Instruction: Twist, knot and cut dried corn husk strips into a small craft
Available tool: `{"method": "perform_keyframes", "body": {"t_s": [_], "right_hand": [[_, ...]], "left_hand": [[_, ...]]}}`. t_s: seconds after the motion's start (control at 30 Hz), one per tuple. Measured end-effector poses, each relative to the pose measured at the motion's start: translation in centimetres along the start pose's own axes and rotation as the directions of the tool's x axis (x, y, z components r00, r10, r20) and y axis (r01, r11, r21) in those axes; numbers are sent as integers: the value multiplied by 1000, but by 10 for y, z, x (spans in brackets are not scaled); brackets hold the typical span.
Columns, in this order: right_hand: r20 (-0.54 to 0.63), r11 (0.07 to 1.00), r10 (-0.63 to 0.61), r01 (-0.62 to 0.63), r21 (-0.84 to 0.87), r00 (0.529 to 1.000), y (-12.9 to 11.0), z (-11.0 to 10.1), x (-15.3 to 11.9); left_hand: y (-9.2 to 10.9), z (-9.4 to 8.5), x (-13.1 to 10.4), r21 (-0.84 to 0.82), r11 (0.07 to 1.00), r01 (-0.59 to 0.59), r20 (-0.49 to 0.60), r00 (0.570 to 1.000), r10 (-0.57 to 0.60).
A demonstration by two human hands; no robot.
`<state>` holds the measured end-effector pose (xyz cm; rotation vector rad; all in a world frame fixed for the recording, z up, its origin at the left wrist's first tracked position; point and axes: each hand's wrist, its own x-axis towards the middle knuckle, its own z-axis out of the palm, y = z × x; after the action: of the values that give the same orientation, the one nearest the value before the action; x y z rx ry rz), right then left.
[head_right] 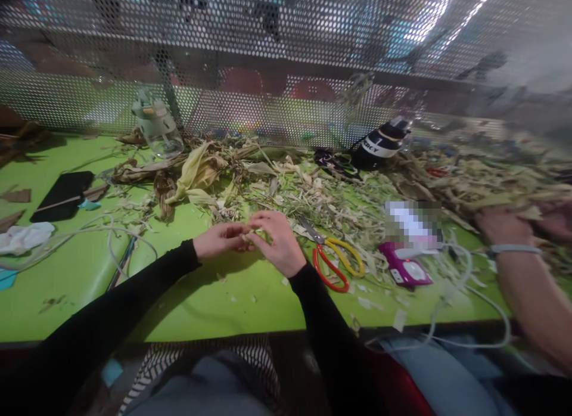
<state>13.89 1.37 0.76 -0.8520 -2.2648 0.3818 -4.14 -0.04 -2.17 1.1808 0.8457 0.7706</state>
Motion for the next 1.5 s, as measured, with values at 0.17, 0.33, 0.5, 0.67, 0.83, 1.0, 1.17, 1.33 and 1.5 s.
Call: {"method": "perform_keyframes", "body": {"t_s": [0.17, 0.33, 0.5, 0.67, 0.83, 1.0, 1.17, 1.33, 1.5], "right_hand": [[-95, 984, 180, -180, 8, 979, -2, 9, -3], [52, 919, 344, -348, 185, 937, 0, 24, -3], [226, 880, 340, -394, 266, 913, -7, 32, -6], [397, 864, 305, -427, 266, 866, -10, 32, -8], [222, 642, 560, -587, 493, 798, -2, 22, -3], [105, 569, 610, -527, 631, 785, -3, 25, -1], [79, 596, 593, -503, 626, 802, -2, 24, -4], [-52, 593, 657, -473, 652, 752, 6, 17, -3], [-27, 801, 474, -418, 428, 880, 3, 12, 0]], "left_hand": [[4, 7, 2, -287, 953, -96, -334, 943, -5], [0, 16, 5, -390, 897, -210, -441, 897, 18], [2, 17, 3, -379, 894, -238, -420, 905, 63], [12, 9, -2, -264, 922, -283, -399, 903, 162], [14, 9, -1, -82, 972, -219, -368, 913, 175], [11, 16, -3, 64, 984, -164, -252, 952, 175], [10, 17, -5, 100, 989, -112, -273, 953, 135], [9, 12, -5, 175, 972, -160, -300, 931, 207], [4, 15, -5, 289, 949, -125, -153, 973, 174]]}}
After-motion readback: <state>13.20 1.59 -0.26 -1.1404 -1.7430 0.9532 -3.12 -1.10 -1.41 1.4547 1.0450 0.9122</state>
